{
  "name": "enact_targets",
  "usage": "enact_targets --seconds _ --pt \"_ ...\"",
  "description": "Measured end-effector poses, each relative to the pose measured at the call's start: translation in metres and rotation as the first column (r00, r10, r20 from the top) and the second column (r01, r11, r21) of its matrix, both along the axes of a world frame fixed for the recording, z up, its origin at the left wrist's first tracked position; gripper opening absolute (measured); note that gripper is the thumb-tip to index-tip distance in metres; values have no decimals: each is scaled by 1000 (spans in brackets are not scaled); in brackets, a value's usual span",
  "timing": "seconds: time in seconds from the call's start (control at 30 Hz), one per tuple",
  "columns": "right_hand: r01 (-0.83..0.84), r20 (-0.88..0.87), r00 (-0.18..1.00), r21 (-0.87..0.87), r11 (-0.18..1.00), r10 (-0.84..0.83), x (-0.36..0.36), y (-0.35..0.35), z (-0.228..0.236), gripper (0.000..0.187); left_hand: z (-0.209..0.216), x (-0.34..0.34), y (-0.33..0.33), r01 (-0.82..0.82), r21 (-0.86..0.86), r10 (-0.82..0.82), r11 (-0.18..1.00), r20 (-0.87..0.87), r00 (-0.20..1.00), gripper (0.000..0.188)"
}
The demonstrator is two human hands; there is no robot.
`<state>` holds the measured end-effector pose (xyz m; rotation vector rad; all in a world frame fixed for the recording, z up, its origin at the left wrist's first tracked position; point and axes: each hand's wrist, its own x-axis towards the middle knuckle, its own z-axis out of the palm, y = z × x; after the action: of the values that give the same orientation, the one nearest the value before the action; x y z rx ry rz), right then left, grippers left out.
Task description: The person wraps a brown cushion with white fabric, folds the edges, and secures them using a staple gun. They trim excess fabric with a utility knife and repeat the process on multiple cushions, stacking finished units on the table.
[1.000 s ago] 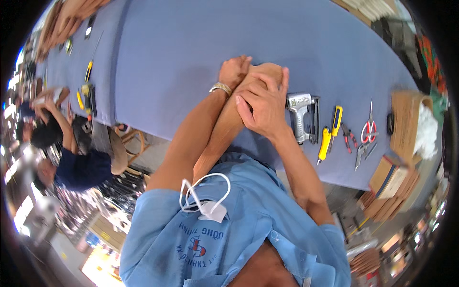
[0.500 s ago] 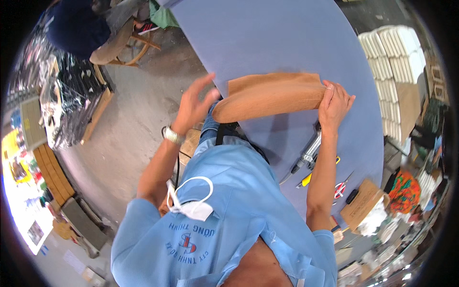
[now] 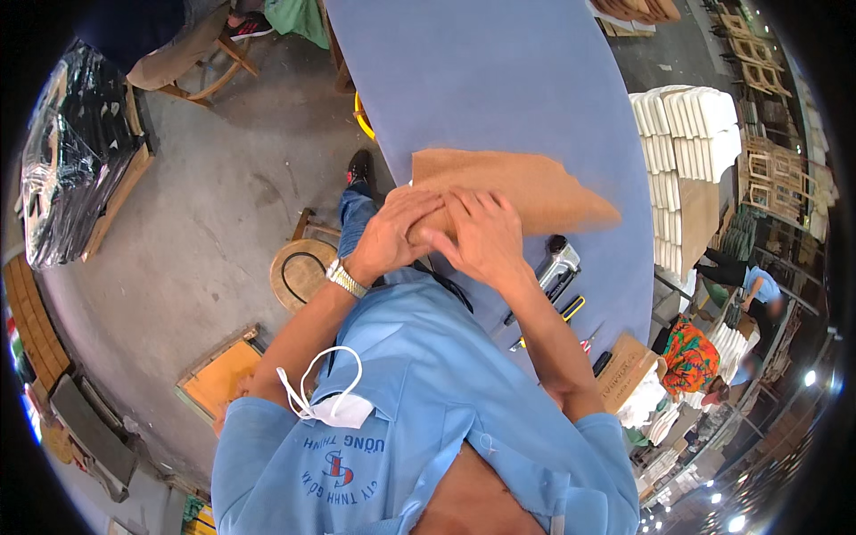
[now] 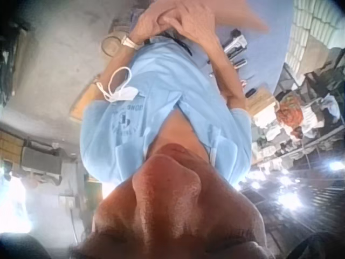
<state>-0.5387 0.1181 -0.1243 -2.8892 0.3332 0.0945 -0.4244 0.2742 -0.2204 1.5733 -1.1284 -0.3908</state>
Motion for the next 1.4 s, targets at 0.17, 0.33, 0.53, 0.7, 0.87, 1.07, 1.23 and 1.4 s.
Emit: enact_targets --seconds 0.17,0.33,0.53,0.7,0.87,1.07,1.23,1.4 --pt "-50 -265 963 26 998 55 -56 -9 5 86 -10 -29 25 -29 269 28 963 10 1000 104" --pt "20 -149 989 -7 1000 -21 -74 -31 -8 84 -23 -43 45 79 74 62 994 -987 146 90" --pt "113 126 986 -64 992 -105 -47 -31 -7 72 43 -14 -26 -180 -83 -128 980 -959 -254 63" --pt "248 373 889 96 964 -265 -10 7 -14 58 28 22 -84 -381 -105 -34 919 -981 189 52" --pt "137 317 910 378 916 -267 -11 -7 -51 47 -75 17 -65 -410 328 427 851 -886 178 43" --pt "498 308 759 295 816 -574 -27 -163 -82 46 -68 -47 -33 211 370 348 905 -927 137 70" --pt "716 -243 644 525 459 -726 -61 -194 -137 61 -74 -44 -54 183 256 231 949 -962 150 74" --pt "755 -253 528 577 312 -810 -64 -159 -108 62 -6 -24 -78 60 235 217 970 -951 219 71"
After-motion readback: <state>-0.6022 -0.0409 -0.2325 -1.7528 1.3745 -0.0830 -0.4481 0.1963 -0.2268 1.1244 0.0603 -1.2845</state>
